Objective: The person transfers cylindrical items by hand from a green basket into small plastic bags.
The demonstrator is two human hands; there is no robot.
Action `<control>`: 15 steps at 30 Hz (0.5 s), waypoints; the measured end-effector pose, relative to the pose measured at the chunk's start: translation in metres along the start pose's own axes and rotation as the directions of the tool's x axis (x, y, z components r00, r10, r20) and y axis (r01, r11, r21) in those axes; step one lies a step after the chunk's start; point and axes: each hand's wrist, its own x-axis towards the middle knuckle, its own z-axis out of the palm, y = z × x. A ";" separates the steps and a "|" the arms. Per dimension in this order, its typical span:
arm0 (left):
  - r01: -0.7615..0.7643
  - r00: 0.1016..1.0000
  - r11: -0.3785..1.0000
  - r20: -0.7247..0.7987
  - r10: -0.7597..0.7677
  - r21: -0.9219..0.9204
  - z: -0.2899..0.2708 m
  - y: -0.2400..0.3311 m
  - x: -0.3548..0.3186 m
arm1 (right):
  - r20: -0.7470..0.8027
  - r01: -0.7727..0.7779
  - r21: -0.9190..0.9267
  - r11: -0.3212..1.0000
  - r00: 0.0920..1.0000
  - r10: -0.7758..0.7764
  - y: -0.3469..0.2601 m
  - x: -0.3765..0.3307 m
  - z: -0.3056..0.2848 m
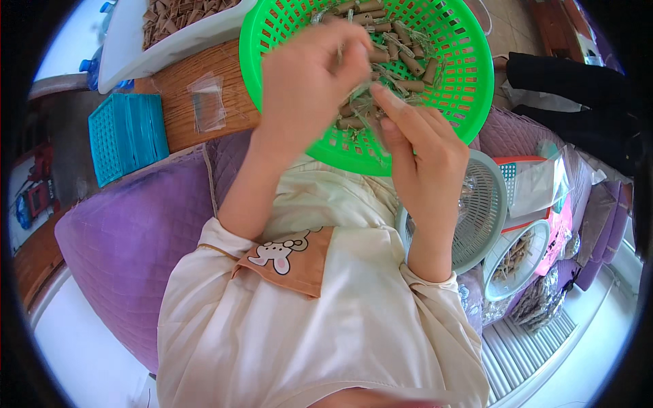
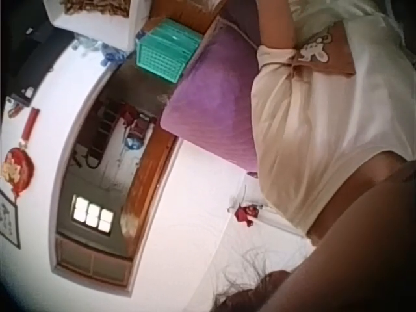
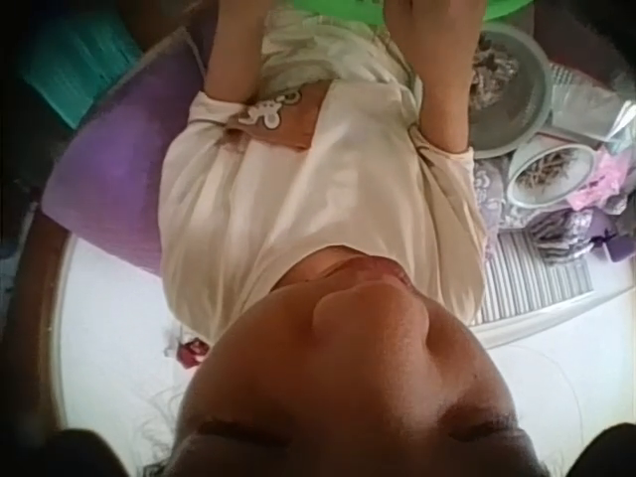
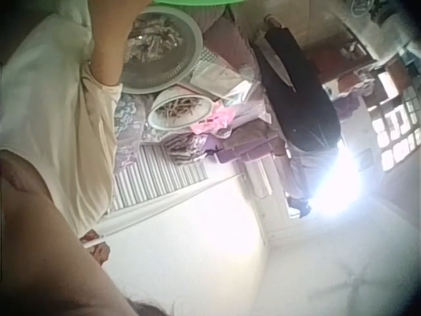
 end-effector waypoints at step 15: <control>0.435 0.897 0.419 0.425 -0.121 -0.797 0.007 0.003 -0.013 | 0.062 -0.210 0.887 0.410 0.937 0.345 0.019 -0.007 -0.006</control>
